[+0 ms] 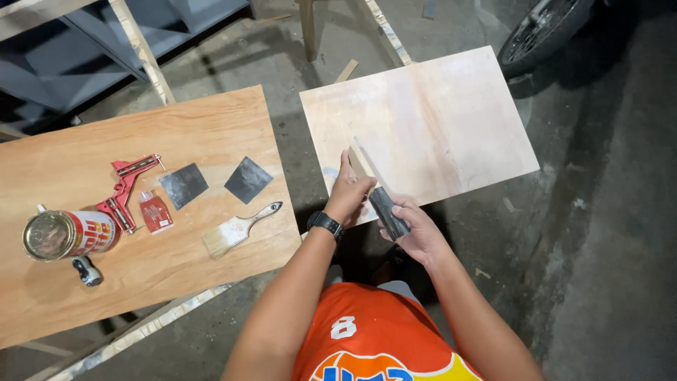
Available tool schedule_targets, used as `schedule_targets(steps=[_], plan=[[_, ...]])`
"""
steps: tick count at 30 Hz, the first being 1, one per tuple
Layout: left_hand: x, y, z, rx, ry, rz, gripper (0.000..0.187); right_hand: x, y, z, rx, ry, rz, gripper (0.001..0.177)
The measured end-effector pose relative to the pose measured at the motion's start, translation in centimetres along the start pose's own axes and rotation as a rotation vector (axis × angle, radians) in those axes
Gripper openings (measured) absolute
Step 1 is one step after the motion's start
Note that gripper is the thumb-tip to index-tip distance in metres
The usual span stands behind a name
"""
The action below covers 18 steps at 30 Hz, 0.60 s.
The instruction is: The person is sanding a small wooden block and then using a brush to clean dust off a larger wooden board on a workbench.
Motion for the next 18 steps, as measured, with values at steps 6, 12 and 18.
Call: schedule_targets(steps=[6, 12, 18], plan=[[0.7, -0.6, -2.4, -0.007, -0.046, -0.029, 0.111, 1.0, 0.7, 0.9, 0.000, -0.072, -0.026, 0.037], [0.1, -2.2, -2.0, 0.056, -0.119, -0.072, 0.097, 2.0, 1.7, 0.5, -0.022, -0.070, -0.111, 0.041], [-2.7, -3.1, -0.3, 0.083, -0.085, -0.125, 0.089, 2.5, 2.7, 0.1, 0.001, -0.088, -0.119, 0.041]])
Point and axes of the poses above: each hand's wrist, its own z-axis towards the middle knuckle, its own y-axis out of the palm, x = y × z, the point moved 1 cm from there along z, towards the middle knuckle, and after that the axes turned 6 degrees about x, right-handed, at the moved point
